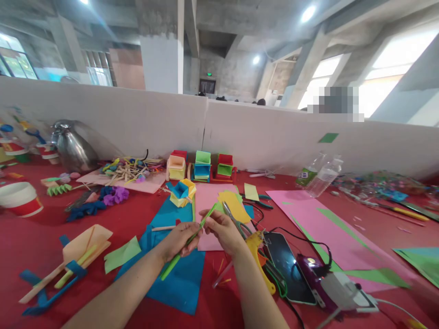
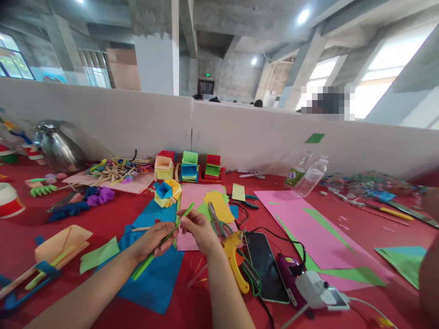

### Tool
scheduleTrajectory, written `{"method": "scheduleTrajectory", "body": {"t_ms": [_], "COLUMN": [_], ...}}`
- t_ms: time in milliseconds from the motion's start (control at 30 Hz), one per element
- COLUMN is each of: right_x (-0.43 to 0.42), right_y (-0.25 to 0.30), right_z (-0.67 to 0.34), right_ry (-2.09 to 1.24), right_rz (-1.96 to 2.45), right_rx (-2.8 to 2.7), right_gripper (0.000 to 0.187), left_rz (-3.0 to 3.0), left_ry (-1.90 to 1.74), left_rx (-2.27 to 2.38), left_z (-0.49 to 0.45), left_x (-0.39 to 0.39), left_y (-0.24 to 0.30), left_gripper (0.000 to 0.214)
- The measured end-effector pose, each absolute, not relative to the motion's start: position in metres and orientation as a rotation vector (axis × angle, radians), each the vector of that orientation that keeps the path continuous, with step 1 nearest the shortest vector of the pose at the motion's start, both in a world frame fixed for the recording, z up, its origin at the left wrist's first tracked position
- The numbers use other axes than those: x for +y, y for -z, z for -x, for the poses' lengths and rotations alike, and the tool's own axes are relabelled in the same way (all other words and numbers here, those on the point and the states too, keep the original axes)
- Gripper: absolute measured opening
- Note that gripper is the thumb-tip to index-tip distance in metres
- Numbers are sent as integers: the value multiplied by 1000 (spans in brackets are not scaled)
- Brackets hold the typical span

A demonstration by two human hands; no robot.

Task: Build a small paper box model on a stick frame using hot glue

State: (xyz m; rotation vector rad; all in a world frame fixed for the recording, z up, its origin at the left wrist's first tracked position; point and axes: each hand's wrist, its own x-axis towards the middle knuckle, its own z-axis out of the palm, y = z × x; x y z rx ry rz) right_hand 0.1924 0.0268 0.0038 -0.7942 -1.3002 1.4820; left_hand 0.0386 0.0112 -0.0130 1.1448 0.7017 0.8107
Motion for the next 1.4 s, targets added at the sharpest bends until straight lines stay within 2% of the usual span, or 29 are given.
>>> {"method": "scheduleTrajectory", "body": {"t_ms": [267,467,700,867,1000,1400], "right_x": [27,26,23,20,21,21], "right_y": [2,2,-1,-7,-9,-7], "right_z": [-187,-183,-184,-183,-183,-182], "right_ry": [-1537,-1444,-1435,-1314,-1235,-1316], "right_rz": [786,797,824,847,906,925], "right_rx": [-1208,-1204,-1233,-1203,-1206,-1264], "right_gripper": [25,21,20,27,24,23], "left_rz": [-942,-756,-801,-795,-795,-839], "left_ry": [-883,-835,-871,-852,-834,-882], "left_rx": [577,399,444,453,469,480], "left_z": [-44,-46,-47,-45,-46,-45], "left_x": [1,-2,-1,-3,-3,4], "left_y": [21,24,23,18,17,29], "left_gripper": [36,33,30,31,31,31]}}
